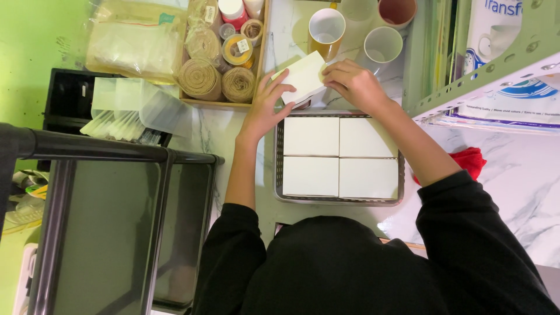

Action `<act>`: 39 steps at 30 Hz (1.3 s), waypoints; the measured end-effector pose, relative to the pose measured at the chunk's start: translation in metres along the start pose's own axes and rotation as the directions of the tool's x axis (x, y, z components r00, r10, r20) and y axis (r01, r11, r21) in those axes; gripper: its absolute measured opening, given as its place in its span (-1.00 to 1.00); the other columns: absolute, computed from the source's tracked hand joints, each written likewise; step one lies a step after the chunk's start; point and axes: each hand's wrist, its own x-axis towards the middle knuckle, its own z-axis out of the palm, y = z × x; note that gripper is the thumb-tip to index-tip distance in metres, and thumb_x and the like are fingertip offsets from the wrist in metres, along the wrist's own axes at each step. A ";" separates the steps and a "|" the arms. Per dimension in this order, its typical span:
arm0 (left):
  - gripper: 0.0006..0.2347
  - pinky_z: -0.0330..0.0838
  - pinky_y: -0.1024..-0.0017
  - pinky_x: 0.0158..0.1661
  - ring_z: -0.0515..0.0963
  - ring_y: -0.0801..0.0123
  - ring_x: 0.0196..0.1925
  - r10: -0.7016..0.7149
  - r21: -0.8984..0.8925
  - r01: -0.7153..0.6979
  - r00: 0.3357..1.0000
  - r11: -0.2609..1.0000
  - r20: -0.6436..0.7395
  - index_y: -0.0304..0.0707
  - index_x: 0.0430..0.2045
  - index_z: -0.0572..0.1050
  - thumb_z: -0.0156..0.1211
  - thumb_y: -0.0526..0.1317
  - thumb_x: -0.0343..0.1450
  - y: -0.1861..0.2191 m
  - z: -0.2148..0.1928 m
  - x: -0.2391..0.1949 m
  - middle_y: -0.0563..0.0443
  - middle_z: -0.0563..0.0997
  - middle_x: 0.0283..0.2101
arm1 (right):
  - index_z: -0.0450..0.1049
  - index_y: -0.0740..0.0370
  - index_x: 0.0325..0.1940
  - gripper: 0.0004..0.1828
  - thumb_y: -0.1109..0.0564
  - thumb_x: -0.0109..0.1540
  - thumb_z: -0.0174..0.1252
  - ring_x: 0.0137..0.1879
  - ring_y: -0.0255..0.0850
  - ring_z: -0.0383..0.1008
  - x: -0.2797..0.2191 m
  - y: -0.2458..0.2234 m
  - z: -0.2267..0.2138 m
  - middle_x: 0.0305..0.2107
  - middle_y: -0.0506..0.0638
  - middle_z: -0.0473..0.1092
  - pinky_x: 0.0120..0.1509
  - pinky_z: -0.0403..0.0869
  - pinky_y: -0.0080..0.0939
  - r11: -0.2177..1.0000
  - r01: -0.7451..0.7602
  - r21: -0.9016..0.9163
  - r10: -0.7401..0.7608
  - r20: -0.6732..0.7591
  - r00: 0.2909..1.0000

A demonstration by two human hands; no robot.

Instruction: Organize cups, boxes, and small hardware components into storage containers and shelves.

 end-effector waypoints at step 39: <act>-0.55 0.10 -0.22 0.28 0.33 -0.15 0.27 0.102 0.350 -0.075 0.993 0.934 -0.059 -0.25 -0.56 0.36 0.65 -0.11 0.04 0.017 0.031 0.038 -0.35 0.35 0.32 | 0.64 0.18 -0.04 -0.73 0.34 0.19 0.29 0.06 -0.12 0.47 -0.007 0.003 -0.011 -0.15 -0.06 0.48 0.08 0.55 -0.13 0.999 0.041 0.014 -0.043 0.111 0.993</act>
